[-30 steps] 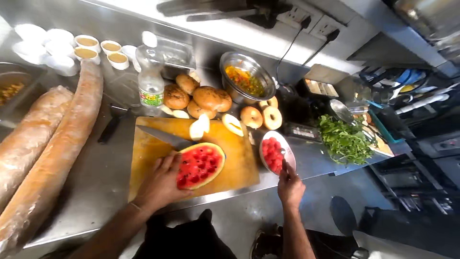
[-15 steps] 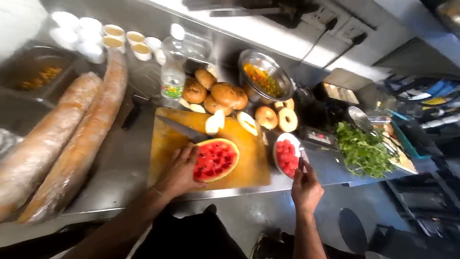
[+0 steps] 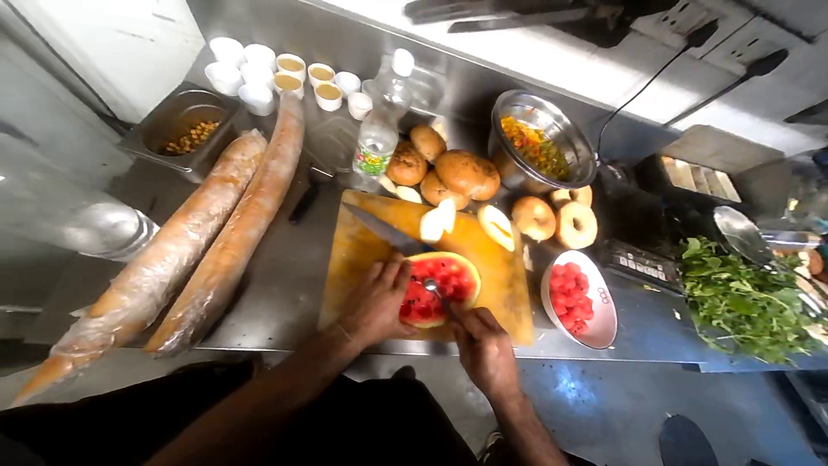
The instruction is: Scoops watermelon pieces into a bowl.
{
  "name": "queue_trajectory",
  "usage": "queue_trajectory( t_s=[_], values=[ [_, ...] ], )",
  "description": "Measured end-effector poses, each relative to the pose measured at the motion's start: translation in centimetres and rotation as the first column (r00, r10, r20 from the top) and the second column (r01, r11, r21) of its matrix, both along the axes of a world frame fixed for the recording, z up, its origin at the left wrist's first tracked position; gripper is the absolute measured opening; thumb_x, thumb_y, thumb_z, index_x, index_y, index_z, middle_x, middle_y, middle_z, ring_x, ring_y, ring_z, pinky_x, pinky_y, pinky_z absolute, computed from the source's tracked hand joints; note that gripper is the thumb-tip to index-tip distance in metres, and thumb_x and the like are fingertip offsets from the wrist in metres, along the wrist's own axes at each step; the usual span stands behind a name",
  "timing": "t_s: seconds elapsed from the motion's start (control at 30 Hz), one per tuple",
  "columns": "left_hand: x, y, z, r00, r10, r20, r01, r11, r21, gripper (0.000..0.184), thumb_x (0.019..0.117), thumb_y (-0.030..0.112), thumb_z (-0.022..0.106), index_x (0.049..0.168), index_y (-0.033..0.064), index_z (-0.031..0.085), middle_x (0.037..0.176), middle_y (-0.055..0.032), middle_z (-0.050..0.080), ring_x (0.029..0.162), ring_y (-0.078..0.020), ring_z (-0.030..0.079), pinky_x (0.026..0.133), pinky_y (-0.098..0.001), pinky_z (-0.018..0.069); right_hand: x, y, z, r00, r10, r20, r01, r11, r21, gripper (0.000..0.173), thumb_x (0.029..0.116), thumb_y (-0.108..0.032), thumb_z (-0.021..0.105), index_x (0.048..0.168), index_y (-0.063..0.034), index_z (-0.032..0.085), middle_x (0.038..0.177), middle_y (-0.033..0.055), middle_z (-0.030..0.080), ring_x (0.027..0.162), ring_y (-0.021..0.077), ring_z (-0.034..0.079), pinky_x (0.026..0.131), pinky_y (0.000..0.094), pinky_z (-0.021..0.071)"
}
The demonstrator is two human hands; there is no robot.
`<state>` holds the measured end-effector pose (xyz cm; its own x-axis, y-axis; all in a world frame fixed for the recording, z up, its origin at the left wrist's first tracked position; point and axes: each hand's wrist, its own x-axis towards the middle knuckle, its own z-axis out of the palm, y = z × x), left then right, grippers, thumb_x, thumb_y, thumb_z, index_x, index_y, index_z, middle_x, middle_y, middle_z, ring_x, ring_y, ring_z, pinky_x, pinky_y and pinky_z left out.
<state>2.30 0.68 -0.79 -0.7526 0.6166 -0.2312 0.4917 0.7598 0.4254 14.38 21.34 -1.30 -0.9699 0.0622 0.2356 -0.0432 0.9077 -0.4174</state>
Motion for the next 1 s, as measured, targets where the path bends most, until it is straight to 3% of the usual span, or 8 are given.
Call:
queue_trajectory(
  t_s=[0.3,0.5,0.6,0.67,0.7,0.77,0.83,1.0],
  values=[
    [0.1,-0.1,0.0,1.000,0.000,-0.001,0.000,1.000,0.004,0.120,0.0684,0.064,0.086,0.160,0.0092,0.032,0.167,-0.0151,0.024,0.146,-0.0368,0.035,0.117,-0.0460,0.0369,-0.7,-0.5,0.3,0.999,-0.018,0.040,0.013,0.991,0.134,0.031,0.0943,-0.013,0.064,0.121,-0.0217,0.078,0.103,0.0089,0.070,0.066,0.0219,0.069,0.053,0.0429,0.0589],
    [0.4,-0.1,-0.4,0.999,-0.003,-0.053,0.004,1.000,0.009,0.121,0.0670,0.065,0.085,0.159,0.0075,0.032,0.166,-0.0174,0.026,0.145,-0.0373,0.037,0.116,-0.0456,0.0379,-1.1,-2.0,1.1,0.993,-0.060,0.106,0.033,0.970,0.241,0.032,0.0937,-0.008,0.062,0.122,-0.0156,0.076,0.100,0.0120,0.072,0.066,0.0263,0.071,0.054,0.0449,0.0592],
    [1.0,0.0,-0.9,0.991,0.002,-0.133,0.001,1.000,0.026,0.119,0.0674,0.064,0.086,0.158,0.0058,0.036,0.163,-0.0196,0.031,0.142,-0.0393,0.040,0.113,-0.0467,0.0415,-1.4,-2.3,2.0,0.983,-0.039,0.180,0.013,0.990,0.140,0.029,0.0947,-0.008,0.063,0.121,-0.0088,0.075,0.091,0.0116,0.074,0.071,0.0264,0.073,0.064,0.0462,0.0621],
    [1.4,0.1,-1.5,0.977,0.012,-0.214,-0.002,0.999,0.045,0.119,0.0648,0.066,0.086,0.156,0.0054,0.039,0.161,-0.0206,0.034,0.139,-0.0399,0.044,0.109,-0.0472,0.0449,-1.8,-2.3,3.3,0.928,-0.066,0.368,0.094,0.994,-0.058,0.026,0.0991,-0.014,0.062,0.122,-0.0078,0.073,0.089,0.0081,0.076,0.076,0.0218,0.074,0.073,0.0439,0.0622],
    [1.7,0.1,-1.8,0.970,0.019,-0.243,-0.005,0.998,0.060,0.120,0.0637,0.067,0.086,0.155,0.0052,0.040,0.161,-0.0211,0.034,0.138,-0.0402,0.045,0.108,-0.0472,0.0457,-2.1,-2.2,3.8,0.876,-0.069,0.478,0.175,0.968,-0.182,0.023,0.1010,-0.016,0.060,0.120,-0.0078,0.071,0.084,0.0054,0.074,0.070,0.0176,0.071,0.069,0.0390,0.0607],
    [2.1,0.1,-2.3,0.954,0.049,-0.295,-0.007,0.990,0.140,0.118,0.0591,0.063,0.090,0.151,0.0031,0.046,0.158,-0.0238,0.039,0.134,-0.0428,0.049,0.104,-0.0498,0.0490,-2.2,-1.8,4.0,0.817,0.003,0.576,0.355,0.785,-0.507,0.021,0.1023,-0.012,0.056,0.119,-0.0024,0.065,0.075,0.0055,0.067,0.054,0.0126,0.060,0.052,0.0291,0.0522],
    [2.4,0.2,-2.6,0.944,0.064,-0.324,-0.009,0.986,0.168,0.118,0.0576,0.060,0.092,0.150,0.0022,0.048,0.156,-0.0246,0.040,0.133,-0.0437,0.050,0.103,-0.0506,0.0495,-2.0,-1.8,4.2,0.796,0.086,0.599,0.513,0.431,-0.743,0.022,0.1049,-0.007,0.050,0.122,0.0027,0.060,0.072,0.0075,0.062,0.046,0.0073,0.050,0.043,0.0207,0.0429],
    [3.2,0.1,-3.1,0.911,0.078,-0.405,-0.006,0.984,0.175,0.113,0.0605,0.060,0.090,0.149,0.0027,0.049,0.157,-0.0234,0.040,0.135,-0.0425,0.049,0.103,-0.0496,0.0500,-0.3,-1.8,1.9,0.815,0.284,0.504,0.579,-0.399,-0.711,0.023,0.1097,-0.015,0.036,0.108,-0.0043,0.057,0.074,0.0036,0.060,0.043,0.0010,0.049,0.038,0.0123,0.0423]
  ],
)
